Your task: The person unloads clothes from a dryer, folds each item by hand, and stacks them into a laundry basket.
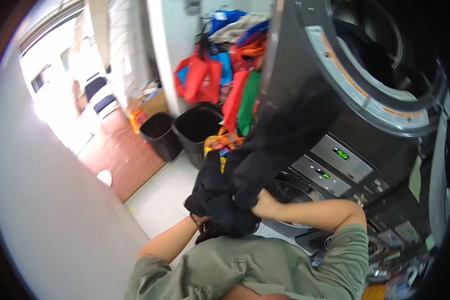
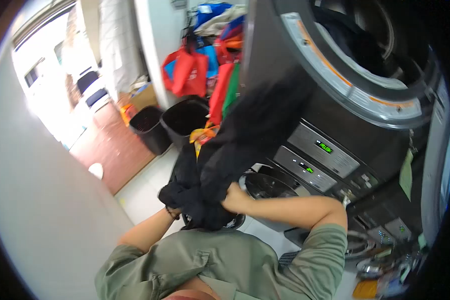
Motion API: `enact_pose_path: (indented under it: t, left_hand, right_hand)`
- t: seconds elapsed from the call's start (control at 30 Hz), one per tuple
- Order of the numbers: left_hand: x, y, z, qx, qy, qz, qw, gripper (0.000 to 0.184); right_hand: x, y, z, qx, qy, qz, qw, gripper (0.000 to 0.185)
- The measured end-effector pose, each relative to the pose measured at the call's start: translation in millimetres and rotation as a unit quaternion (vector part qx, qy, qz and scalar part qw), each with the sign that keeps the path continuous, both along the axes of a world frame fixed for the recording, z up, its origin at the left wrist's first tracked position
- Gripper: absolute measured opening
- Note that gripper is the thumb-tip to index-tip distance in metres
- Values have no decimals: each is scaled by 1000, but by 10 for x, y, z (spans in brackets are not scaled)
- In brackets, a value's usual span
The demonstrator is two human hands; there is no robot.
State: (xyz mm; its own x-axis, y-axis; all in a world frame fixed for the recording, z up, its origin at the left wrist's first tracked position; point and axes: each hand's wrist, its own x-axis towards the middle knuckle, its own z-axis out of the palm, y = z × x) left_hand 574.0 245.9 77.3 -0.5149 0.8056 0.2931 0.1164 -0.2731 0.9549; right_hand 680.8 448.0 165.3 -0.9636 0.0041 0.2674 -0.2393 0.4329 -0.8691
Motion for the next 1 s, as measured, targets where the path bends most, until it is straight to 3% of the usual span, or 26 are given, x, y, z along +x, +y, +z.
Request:
enact_pose_path:
  t: [0.03, 0.1, 0.13, 0.2, 0.3, 0.37, 0.47, 0.5, 0.53, 0.6, 0.7, 0.73, 0.77, 0.83, 0.9, 0.97, 1.0]
  left_hand:
    - [-7, -30, -92, -17, 53, 63, 996, 60]
    - [-79, -182, -250, -78, 200, 211, 954, 58]
    - [-136, -310, -307, -104, 253, 270, 923, 57]
    - [-280, -611, -321, -140, 323, 363, 863, 56]
    - [-477, -993, -109, -164, 319, 415, 836, 53]
    - [-471, -1126, 136, -162, 246, 396, 870, 45]
    - [-463, -1010, 581, -134, 135, 376, 907, 55]
    - [-382, -927, 746, -145, 143, 376, 904, 60]
    - [-296, -812, 930, -155, 152, 375, 901, 65]
    - [-234, -655, 1173, -144, 215, 350, 900, 82]
    - [-363, -655, 1229, -111, 342, 396, 845, 84]
    - [-352, -672, 1460, -96, 208, 373, 899, 91]
    - [-394, -754, 1601, -116, 217, 377, 893, 93]
    - [-471, -937, 1837, -155, 237, 383, 879, 96]
    - [-315, -715, 2220, -99, 403, 449, 791, 91]
    - [-286, -619, 2362, -107, 432, 419, 791, 82]
    - [-356, -606, 2408, -140, 382, 359, 840, 75]
  right_hand:
    - [5, -135, -120, 23, -18, 79, 996, 45]
    - [-144, -328, -471, -195, -161, 5, 968, 49]
    - [-192, -406, -409, -296, -243, -21, 924, 50]
    - [-308, -489, -190, -473, -395, -87, 783, 53]
    - [-334, -384, -495, -482, -473, -71, 734, 57]
    - [-386, -140, -916, -308, -548, -117, 769, 72]
    - [-375, -66, -749, -146, -299, -64, 941, 88]
    - [-516, -40, -663, -79, -192, -26, 978, 91]
    - [-619, -82, -458, -110, -118, 53, 985, 90]
    - [-732, -286, 18, -141, -19, 155, 978, 86]
    - [-998, -387, 362, -124, 38, 189, 973, 73]
    - [-1185, -293, 364, -107, 50, 174, 978, 66]
    - [-1354, -241, 386, -90, 62, 160, 981, 60]
    - [-1461, -293, 814, -214, 125, 120, 961, 46]
    - [-1527, -291, 1210, 14, 174, 142, 974, 39]
    - [-1516, -384, 1583, 240, 275, 204, 908, 39]
    - [-1487, -405, 1748, 246, 231, 235, 912, 35]
